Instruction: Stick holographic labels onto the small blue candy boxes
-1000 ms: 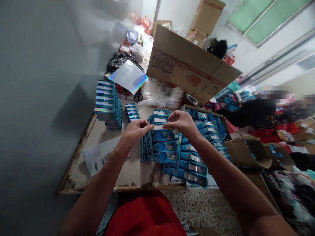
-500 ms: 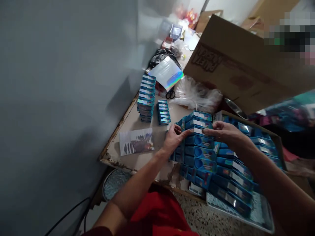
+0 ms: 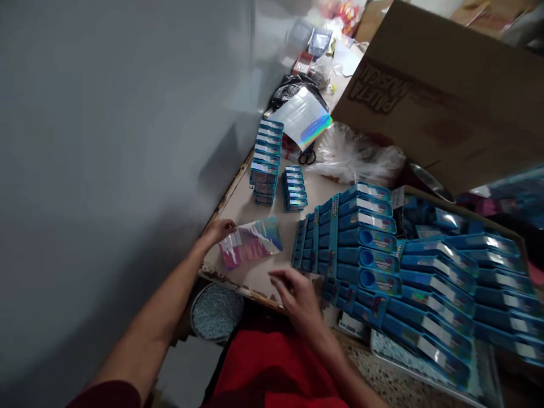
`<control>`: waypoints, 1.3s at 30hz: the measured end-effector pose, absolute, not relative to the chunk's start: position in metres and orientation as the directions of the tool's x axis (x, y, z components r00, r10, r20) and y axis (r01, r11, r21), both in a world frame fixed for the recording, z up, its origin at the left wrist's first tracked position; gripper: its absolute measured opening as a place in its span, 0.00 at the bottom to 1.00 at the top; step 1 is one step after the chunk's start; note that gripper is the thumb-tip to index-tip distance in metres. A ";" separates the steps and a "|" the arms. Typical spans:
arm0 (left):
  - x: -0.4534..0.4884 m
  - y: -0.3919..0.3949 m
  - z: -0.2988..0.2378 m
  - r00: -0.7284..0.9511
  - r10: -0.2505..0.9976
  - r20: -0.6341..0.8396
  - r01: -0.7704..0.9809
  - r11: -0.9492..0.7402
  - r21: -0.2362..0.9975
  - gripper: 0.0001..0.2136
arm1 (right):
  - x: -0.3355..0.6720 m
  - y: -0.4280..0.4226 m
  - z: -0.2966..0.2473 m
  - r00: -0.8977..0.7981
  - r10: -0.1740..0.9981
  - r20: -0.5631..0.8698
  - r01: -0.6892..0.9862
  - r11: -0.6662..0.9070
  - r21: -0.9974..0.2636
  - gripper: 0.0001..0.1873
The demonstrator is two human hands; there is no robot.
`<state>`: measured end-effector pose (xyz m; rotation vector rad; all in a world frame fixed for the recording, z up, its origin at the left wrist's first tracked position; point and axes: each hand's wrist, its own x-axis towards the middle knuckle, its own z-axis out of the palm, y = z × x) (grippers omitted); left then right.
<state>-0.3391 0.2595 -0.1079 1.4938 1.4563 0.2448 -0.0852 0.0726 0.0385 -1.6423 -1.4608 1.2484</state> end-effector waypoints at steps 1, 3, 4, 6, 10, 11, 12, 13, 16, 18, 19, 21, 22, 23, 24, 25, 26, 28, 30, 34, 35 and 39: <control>-0.341 0.253 -0.111 0.258 0.841 -0.475 0.644 0.218 0.734 0.16 | -0.098 0.087 0.008 -0.037 0.987 -0.159 0.451 -0.126 -0.884 0.13; -0.348 0.239 -0.114 0.277 0.837 -0.472 0.627 0.216 0.749 0.17 | -0.121 0.116 -0.040 -0.114 0.993 -0.022 0.609 0.052 -0.791 0.17; -0.351 0.232 -0.114 0.296 0.834 -0.466 0.607 0.213 0.766 0.17 | -0.130 0.129 -0.057 -0.170 0.985 0.014 0.689 0.129 -0.713 0.18; -0.357 0.219 -0.112 0.339 0.827 -0.448 0.559 0.207 0.803 0.18 | -0.149 0.151 -0.078 -0.324 0.946 0.019 0.786 0.280 -0.551 0.20; -0.364 0.205 -0.104 0.323 0.828 -0.459 0.535 0.240 0.810 0.16 | -0.180 0.166 -0.097 -0.427 0.901 -0.073 0.841 0.366 -0.398 0.19; -0.365 0.203 -0.103 0.293 0.830 -0.474 0.535 0.269 0.801 0.16 | -0.184 0.164 -0.101 -0.435 0.896 -0.083 0.840 0.372 -0.395 0.19; -0.365 0.200 -0.102 0.263 0.829 -0.493 0.527 0.304 0.793 0.16 | -0.187 0.160 -0.105 -0.448 0.890 -0.088 0.836 0.381 -0.395 0.19; -0.366 0.197 -0.101 0.238 0.823 -0.516 0.512 0.345 0.786 0.16 | -0.187 0.155 -0.109 -0.463 0.882 -0.089 0.830 0.395 -0.394 0.20; -0.367 0.188 -0.101 0.202 0.781 -0.591 0.443 0.465 0.766 0.17 | -0.182 0.136 -0.119 -0.499 0.864 -0.060 0.805 0.437 -0.402 0.25; -0.368 0.184 -0.100 0.193 0.759 -0.622 0.403 0.517 0.756 0.18 | -0.175 0.125 -0.121 -0.509 0.860 -0.036 0.789 0.449 -0.420 0.25; -0.369 0.182 -0.100 0.195 0.753 -0.628 0.395 0.526 0.753 0.19 | -0.171 0.120 -0.121 -0.506 0.862 -0.029 0.784 0.446 -0.431 0.24; -0.371 0.182 -0.097 0.211 0.756 -0.619 0.403 0.510 0.760 0.19 | -0.165 0.114 -0.116 -0.489 0.872 -0.024 0.783 0.427 -0.451 0.20; -0.372 0.182 -0.096 0.216 0.766 -0.605 0.415 0.489 0.767 0.19 | -0.163 0.112 -0.113 -0.482 0.876 -0.022 0.784 0.421 -0.456 0.19; -0.373 0.182 -0.095 0.220 0.776 -0.591 0.431 0.466 0.773 0.19 | -0.161 0.110 -0.110 -0.474 0.880 -0.021 0.788 0.414 -0.455 0.17; -0.374 0.183 -0.094 0.224 0.783 -0.580 0.446 0.447 0.776 0.19 | -0.159 0.109 -0.106 -0.463 0.886 -0.019 0.797 0.407 -0.447 0.15; -0.374 0.183 -0.094 0.228 0.789 -0.571 0.459 0.430 0.777 0.19 | -0.158 0.109 -0.102 -0.451 0.893 -0.018 0.807 0.399 -0.435 0.14; -0.374 0.184 -0.094 0.232 0.791 -0.566 0.473 0.417 0.776 0.19 | -0.157 0.109 -0.099 -0.437 0.899 -0.015 0.819 0.391 -0.419 0.13; -0.373 0.184 -0.095 0.243 0.796 -0.554 0.506 0.383 0.773 0.18 | -0.157 0.110 -0.093 -0.405 0.914 -0.002 0.842 0.372 -0.391 0.12; -0.371 0.186 -0.099 0.226 0.812 -0.538 0.552 0.348 0.757 0.17 | -0.156 0.110 -0.086 -0.391 0.920 0.017 0.849 0.368 -0.378 0.12; -0.365 0.193 -0.104 0.183 0.845 -0.503 0.661 0.273 0.699 0.15 | -0.148 0.105 -0.065 -0.300 0.954 0.027 0.850 0.280 -0.445 0.07; -0.363 0.194 -0.103 0.161 0.870 -0.466 0.691 0.238 0.683 0.15 | -0.144 0.102 -0.056 -0.234 0.972 0.013 0.840 0.209 -0.502 0.06; -0.345 0.185 -0.084 0.014 0.990 -0.143 0.715 0.090 0.693 0.16 | -0.122 0.090 -0.011 0.073 0.971 -0.228 0.576 -0.228 -0.785 0.04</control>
